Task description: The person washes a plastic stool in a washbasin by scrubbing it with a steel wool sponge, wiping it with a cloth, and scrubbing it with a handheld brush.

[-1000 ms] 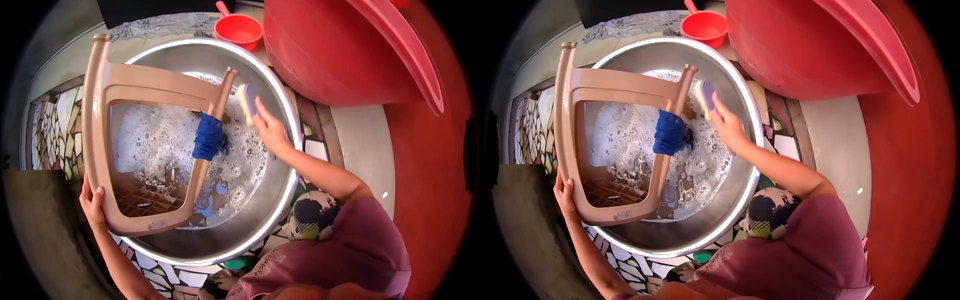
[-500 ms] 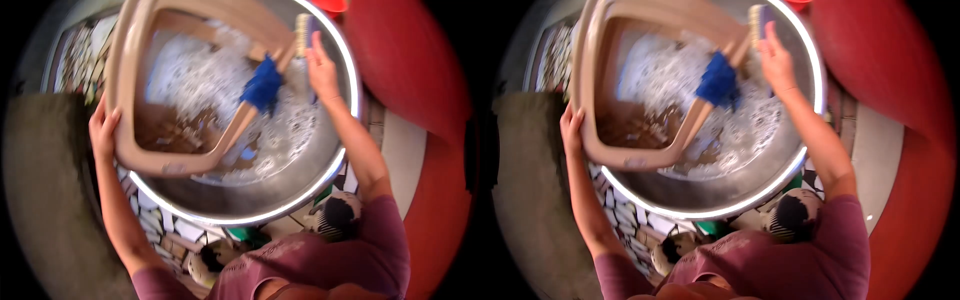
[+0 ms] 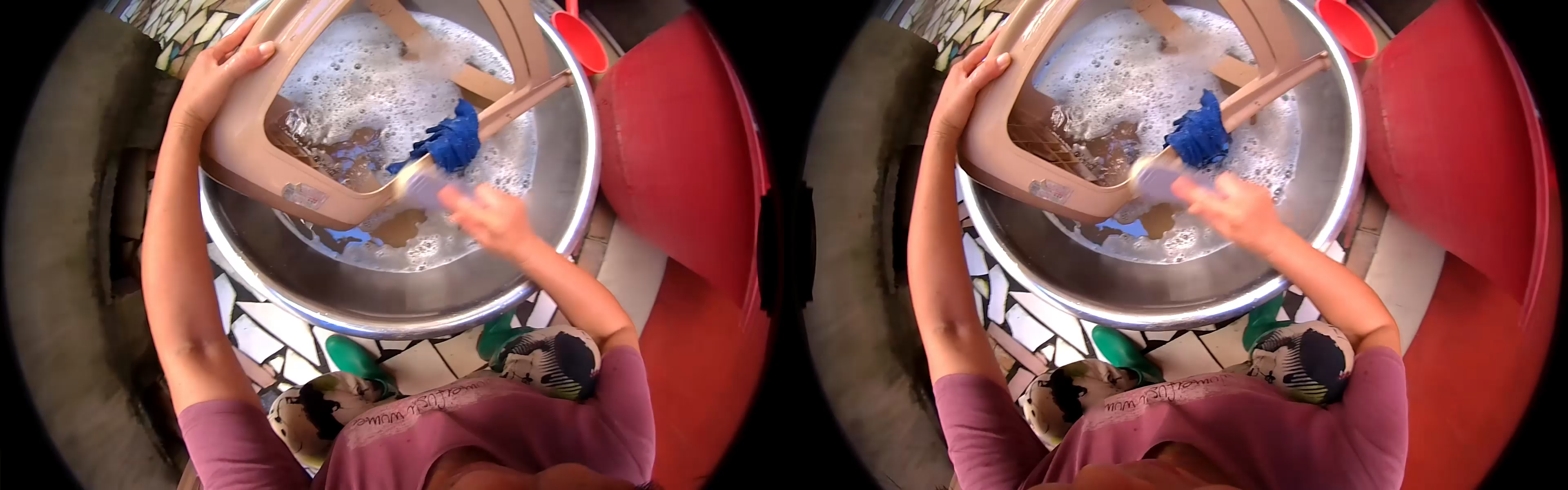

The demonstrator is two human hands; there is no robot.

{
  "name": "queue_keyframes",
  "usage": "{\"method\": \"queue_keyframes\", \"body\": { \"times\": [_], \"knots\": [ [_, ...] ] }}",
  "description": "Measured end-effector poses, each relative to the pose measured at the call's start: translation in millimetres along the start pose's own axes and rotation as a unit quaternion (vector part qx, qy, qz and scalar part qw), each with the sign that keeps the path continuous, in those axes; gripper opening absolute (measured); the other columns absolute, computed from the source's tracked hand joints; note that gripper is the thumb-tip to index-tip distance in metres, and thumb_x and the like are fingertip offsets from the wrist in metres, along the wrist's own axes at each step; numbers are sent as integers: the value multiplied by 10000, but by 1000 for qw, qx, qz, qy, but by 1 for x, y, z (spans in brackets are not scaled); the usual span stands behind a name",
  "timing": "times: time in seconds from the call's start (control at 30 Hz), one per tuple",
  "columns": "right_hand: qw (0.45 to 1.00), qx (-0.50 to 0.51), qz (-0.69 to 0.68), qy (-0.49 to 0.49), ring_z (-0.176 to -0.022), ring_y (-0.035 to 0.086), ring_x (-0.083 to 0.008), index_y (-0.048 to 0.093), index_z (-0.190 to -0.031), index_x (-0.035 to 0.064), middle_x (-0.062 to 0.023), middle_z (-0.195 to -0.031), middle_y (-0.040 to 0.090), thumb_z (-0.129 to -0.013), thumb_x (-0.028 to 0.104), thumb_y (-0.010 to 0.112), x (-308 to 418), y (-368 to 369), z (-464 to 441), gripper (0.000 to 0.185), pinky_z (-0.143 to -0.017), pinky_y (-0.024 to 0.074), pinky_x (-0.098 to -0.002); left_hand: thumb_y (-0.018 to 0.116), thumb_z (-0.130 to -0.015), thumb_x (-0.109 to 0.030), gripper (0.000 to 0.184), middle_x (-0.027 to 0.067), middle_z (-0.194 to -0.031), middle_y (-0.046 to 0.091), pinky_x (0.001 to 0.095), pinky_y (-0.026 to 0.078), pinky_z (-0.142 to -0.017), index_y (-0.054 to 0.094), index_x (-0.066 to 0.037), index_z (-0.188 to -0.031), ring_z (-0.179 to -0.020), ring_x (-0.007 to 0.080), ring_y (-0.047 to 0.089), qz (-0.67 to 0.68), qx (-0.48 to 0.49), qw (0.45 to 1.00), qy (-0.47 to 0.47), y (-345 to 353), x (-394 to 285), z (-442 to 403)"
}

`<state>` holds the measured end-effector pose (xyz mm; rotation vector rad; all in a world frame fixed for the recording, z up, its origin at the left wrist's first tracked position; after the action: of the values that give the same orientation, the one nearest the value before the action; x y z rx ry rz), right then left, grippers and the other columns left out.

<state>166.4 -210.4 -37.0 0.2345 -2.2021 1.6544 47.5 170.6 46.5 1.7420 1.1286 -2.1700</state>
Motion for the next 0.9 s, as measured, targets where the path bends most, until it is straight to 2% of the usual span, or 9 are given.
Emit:
{"method": "queue_keyframes", "body": {
  "times": [0.03,0.1,0.3,0.33,0.37,0.5,0.6,0.7,0.9],
  "knots": [
    [999,36,-23,-18,-568,559,-220,625,-1255,424,-38,-708,492,-867,321,695,10,15,-2,407,-490,471,-363,696,-812,-403,680,82,-1148,650,241,454,-880,542,-94,-1399,-979,124,602,3,-1,1000,12,-1,2,1],
    [991,28,122,-43,-561,572,-225,614,-1246,427,-39,-712,483,-859,361,686,1,22,-14,399,-491,482,-358,695,-808,-417,689,84,-1124,659,237,459,-868,543,-96,-1398,-954,124,609,-4,5,1000,-2,-3,8,-3],
    [973,-87,164,140,-573,569,-243,558,-1341,415,-34,-710,472,-863,336,688,-68,-20,14,502,-500,480,-372,750,-758,-410,719,107,-1125,666,267,470,-880,570,-79,-1371,-967,150,623,17,2,1000,6,0,0,0],
    [977,-54,151,137,-628,604,-265,516,-1407,314,-52,-761,536,-851,330,712,-64,-24,15,589,-574,512,-358,752,-758,-406,719,107,-1131,662,265,465,-887,571,-70,-1367,-973,152,622,32,11,999,18,-1,0,-1],
    [976,-61,159,135,-628,604,-265,516,-1407,314,-52,-761,536,-851,330,712,-59,-27,13,589,-574,512,-358,755,-741,-424,747,112,-1135,663,271,465,-894,567,-67,-1370,-976,159,625,41,11,999,20,-1,0,-1],
    [960,-152,-115,206,-885,674,-329,460,-1432,91,-146,-980,635,-810,329,771,-65,-47,-17,736,-804,537,-335,758,-697,-461,800,125,-1104,680,276,463,-905,565,-82,-1375,-965,167,634,25,1,1000,5,-3,0,-3],
    [983,-156,78,51,-985,641,-343,556,-1239,71,-147,-1119,601,-800,219,762,-61,-61,-72,507,-821,535,-395,749,-714,-448,771,116,-1088,682,274,464,-900,568,-97,-1377,-953,160,634,-5,-2,1000,11,-2,-8,0],
    [993,-88,-7,82,-962,634,-347,579,-1143,69,-131,-1099,600,-750,128,736,-73,-43,-76,427,-797,536,-411,736,-738,-419,736,105,-1093,674,273,464,-892,565,-101,-1380,-947,151,625,16,10,1000,14,-1,-12,0],
    [985,-151,-65,56,-904,642,-339,602,-1058,73,-113,-1007,613,-698,32,681,-44,-50,-26,370,-729,539,-409,675,-822,-325,632,83,-1223,619,251,417,-947,550,-78,-1390,-1037,132,568,41,36,997,51,-6,-3,-12]
  ]
}}
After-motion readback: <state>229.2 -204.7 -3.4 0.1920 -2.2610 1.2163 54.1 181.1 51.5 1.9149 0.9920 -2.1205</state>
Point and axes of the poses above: each hand's wrist, its own z-axis away from the middle knuckle, its own y-axis out of the palm, x = y × z, the point moved 4 cm from there along -z, towards the middle knuckle
